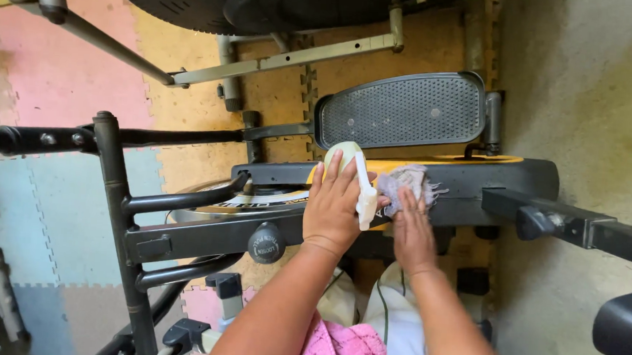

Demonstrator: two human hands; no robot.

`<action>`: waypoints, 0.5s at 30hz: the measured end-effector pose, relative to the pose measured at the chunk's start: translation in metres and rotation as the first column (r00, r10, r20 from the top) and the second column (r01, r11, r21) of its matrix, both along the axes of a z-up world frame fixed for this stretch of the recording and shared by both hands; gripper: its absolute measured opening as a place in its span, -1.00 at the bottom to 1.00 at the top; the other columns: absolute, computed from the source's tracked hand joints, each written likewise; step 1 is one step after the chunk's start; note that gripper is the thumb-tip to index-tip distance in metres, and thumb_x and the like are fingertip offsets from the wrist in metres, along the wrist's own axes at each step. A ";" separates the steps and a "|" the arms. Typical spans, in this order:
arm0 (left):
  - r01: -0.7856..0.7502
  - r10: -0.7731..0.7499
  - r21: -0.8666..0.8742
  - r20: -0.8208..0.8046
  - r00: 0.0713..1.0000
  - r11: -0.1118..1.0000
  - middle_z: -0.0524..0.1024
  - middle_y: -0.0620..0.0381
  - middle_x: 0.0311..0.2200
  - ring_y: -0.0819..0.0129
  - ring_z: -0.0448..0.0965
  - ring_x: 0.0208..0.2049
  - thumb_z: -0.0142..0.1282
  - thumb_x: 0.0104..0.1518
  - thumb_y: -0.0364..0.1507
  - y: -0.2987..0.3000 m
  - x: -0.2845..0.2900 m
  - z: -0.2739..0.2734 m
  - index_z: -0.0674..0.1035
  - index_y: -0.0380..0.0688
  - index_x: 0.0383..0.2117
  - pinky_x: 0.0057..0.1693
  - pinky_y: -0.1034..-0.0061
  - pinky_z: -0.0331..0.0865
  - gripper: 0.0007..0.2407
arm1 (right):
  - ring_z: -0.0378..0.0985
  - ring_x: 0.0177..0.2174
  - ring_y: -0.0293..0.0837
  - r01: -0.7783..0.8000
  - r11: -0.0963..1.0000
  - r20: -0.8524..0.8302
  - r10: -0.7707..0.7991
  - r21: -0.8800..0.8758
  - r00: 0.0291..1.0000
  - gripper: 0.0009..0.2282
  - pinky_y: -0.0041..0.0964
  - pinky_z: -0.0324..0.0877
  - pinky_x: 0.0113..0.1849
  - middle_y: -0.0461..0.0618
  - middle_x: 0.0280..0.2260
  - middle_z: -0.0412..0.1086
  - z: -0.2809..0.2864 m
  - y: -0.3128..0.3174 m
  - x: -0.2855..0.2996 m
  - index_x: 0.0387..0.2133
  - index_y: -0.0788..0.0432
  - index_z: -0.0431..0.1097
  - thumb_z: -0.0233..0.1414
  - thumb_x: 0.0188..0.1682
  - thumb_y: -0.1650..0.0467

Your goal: Cleaning and wiping down various exercise machines using a spray bottle and cloth.

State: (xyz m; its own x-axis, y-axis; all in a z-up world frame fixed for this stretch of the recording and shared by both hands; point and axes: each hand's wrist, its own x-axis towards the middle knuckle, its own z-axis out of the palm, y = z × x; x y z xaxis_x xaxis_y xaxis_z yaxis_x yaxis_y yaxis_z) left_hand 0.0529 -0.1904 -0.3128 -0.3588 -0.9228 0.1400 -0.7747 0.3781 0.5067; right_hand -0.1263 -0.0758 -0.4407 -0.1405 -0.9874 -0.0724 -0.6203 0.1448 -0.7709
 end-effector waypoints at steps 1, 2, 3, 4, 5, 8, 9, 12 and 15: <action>-0.001 0.001 0.002 0.000 1.000 1.000 0.42 0.11 0.17 0.03 0.24 0.36 0.19 0.08 -0.02 0.000 -0.001 0.001 0.59 0.09 -0.02 0.42 0.03 0.04 -0.58 | -0.04 0.36 0.27 -0.001 1.000 0.000 0.001 0.002 1.000 -0.54 0.05 -0.10 0.31 0.22 0.34 0.09 -0.001 -0.003 -0.010 0.34 0.22 0.11 -0.34 0.24 0.26; -0.005 0.005 0.002 -0.003 1.000 1.000 0.43 0.13 0.17 0.03 0.25 0.36 0.19 0.09 -0.01 0.000 -0.001 0.002 0.60 0.09 -0.03 0.42 0.03 0.05 -0.59 | -0.01 0.34 0.23 -0.051 0.995 -0.223 0.069 0.087 0.972 -0.55 0.10 -0.13 0.29 0.20 0.34 0.10 -0.002 -0.006 -0.019 0.33 0.22 0.12 -0.33 0.22 0.28; -0.009 0.009 0.002 -0.006 1.000 1.000 0.44 0.15 0.18 0.04 0.25 0.36 0.19 0.09 -0.01 0.000 -0.001 0.004 0.61 0.09 -0.05 0.41 0.03 0.06 -0.60 | 0.02 0.32 0.19 -0.081 0.980 -0.428 0.152 0.181 0.891 -0.55 0.15 -0.17 0.27 0.19 0.33 0.11 -0.002 -0.010 -0.029 0.33 0.22 0.14 -0.31 0.20 0.31; -0.011 0.011 0.000 -0.005 1.000 1.000 0.44 0.15 0.18 0.04 0.25 0.36 0.19 0.09 -0.01 0.000 -0.001 0.002 0.61 0.09 -0.05 0.41 0.03 0.06 -0.60 | 0.02 0.32 0.19 -0.083 0.980 -0.428 0.153 0.180 0.891 -0.55 0.15 -0.17 0.27 0.19 0.33 0.11 0.001 -0.013 -0.040 0.33 0.22 0.14 -0.31 0.20 0.31; -0.010 0.010 -0.006 0.000 1.000 1.000 0.44 0.14 0.17 0.04 0.26 0.36 0.18 0.08 -0.01 0.000 -0.001 0.001 0.61 0.08 -0.05 0.41 0.03 0.06 -0.59 | 0.05 0.30 0.18 -0.145 0.978 -0.587 0.207 0.150 0.783 -0.55 0.15 -0.13 0.28 0.11 0.30 0.15 0.003 -0.017 -0.052 0.30 0.16 0.19 -0.27 0.15 0.31; -0.012 0.012 -0.004 0.011 1.000 1.000 0.44 0.15 0.18 0.05 0.26 0.36 0.18 0.08 -0.01 0.000 -0.001 -0.002 0.62 0.07 -0.05 0.42 0.02 0.06 -0.59 | 0.11 0.33 0.13 -0.106 0.984 -0.799 0.178 0.142 0.575 -0.54 0.11 -0.08 0.33 0.04 0.32 0.20 -0.009 -0.029 -0.084 0.32 0.10 0.23 -0.20 0.11 0.38; -0.016 0.016 0.005 0.015 1.000 1.000 0.44 0.17 0.18 0.06 0.26 0.37 0.19 0.09 -0.01 0.001 -0.001 -0.003 0.61 0.07 -0.06 0.44 0.02 0.05 -0.59 | 0.14 0.37 0.09 0.001 0.990 -0.863 0.122 0.141 0.490 -0.53 0.07 -0.07 0.38 0.06 0.36 0.20 -0.018 -0.033 -0.093 0.37 0.09 0.23 -0.17 0.14 0.44; -0.007 0.007 -0.010 0.025 1.000 1.000 0.44 0.16 0.19 0.07 0.26 0.38 0.17 0.08 -0.01 0.001 0.001 -0.005 0.62 0.09 -0.04 0.43 0.03 0.05 -0.59 | 0.18 0.34 0.20 0.067 0.997 -0.836 -0.001 0.044 0.549 -0.63 0.06 0.00 0.32 0.17 0.32 0.27 -0.009 -0.045 -0.095 0.24 0.27 0.32 -0.12 0.16 0.46; -0.005 0.006 -0.013 0.024 1.000 1.000 0.44 0.15 0.19 0.06 0.25 0.37 0.16 0.09 0.00 0.002 -0.001 -0.006 0.63 0.10 -0.04 0.42 0.02 0.04 -0.59 | 0.19 0.32 0.23 0.133 0.988 -0.620 -0.149 -0.073 0.770 -0.67 0.04 0.06 0.32 0.19 0.25 0.31 -0.019 -0.042 -0.081 0.12 0.24 0.39 -0.09 0.08 0.55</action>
State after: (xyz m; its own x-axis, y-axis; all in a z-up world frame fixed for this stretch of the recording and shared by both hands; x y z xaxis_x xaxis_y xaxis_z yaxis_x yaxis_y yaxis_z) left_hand 0.0521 -0.1880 -0.3183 -0.3571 -0.9230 0.1435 -0.7889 0.3803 0.4828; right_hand -0.2073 -0.1174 -0.4599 -0.2844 -0.9532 0.1029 -0.9394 0.2557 -0.2282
